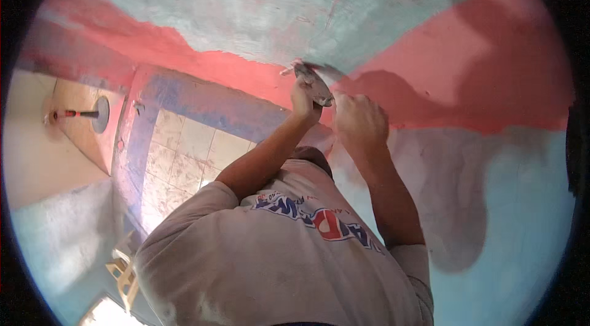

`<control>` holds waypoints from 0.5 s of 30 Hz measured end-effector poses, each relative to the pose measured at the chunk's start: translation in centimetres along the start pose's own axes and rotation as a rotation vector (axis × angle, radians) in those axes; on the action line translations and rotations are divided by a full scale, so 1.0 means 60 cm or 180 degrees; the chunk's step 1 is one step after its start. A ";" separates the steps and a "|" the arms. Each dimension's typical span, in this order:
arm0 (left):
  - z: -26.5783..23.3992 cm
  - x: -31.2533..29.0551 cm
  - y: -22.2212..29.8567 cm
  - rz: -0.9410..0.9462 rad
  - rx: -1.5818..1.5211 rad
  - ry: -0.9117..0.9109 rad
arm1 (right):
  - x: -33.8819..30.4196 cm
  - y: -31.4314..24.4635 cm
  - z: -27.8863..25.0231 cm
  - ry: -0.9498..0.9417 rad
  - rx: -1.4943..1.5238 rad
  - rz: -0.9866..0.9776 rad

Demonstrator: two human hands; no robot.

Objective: The person scrapes old paint or plaster from a room wall using a scraper tool.

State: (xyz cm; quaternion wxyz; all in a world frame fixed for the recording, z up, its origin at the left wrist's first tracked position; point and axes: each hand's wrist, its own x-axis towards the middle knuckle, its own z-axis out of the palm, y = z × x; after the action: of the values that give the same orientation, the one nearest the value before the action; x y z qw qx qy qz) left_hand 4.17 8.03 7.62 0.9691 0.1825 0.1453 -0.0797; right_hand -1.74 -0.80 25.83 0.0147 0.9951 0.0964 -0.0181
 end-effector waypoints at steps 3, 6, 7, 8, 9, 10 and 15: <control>-0.176 0.073 0.003 -0.0512 0.1096 -0.0798 | 0.025 0.020 0.106 0.0322 0.0595 -0.0605; -0.058 -0.007 0.129 -0.0326 0.1578 0.0723 | 0.036 0.063 0.151 0.0212 0.1766 -0.0733; -0.074 -0.040 0.190 0.0021 0.2490 0.0490 | 0.026 0.064 0.139 0.0029 0.2372 -0.0698; -0.094 -0.087 0.243 0.0282 0.3417 0.0329 | 0.012 0.073 0.116 -0.0430 0.2445 -0.0494; -0.112 -0.135 0.288 0.0437 0.4381 0.0186 | -0.004 0.084 0.113 -0.0410 0.2680 -0.0476; -0.128 -0.178 0.330 0.0464 0.5373 -0.0009 | -0.020 0.116 0.123 -0.0560 0.2728 -0.0542; -0.164 -0.439 0.566 0.1201 0.5296 0.2255 | -0.026 0.143 0.181 -0.0949 0.3321 0.1345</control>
State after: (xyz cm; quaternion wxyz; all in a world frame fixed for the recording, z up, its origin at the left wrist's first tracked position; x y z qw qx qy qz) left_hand -16.16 45.67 18.24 0.4217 0.8545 0.2971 0.0613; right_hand -1.95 -9.86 15.28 -0.4608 0.8550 -0.1291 -0.1998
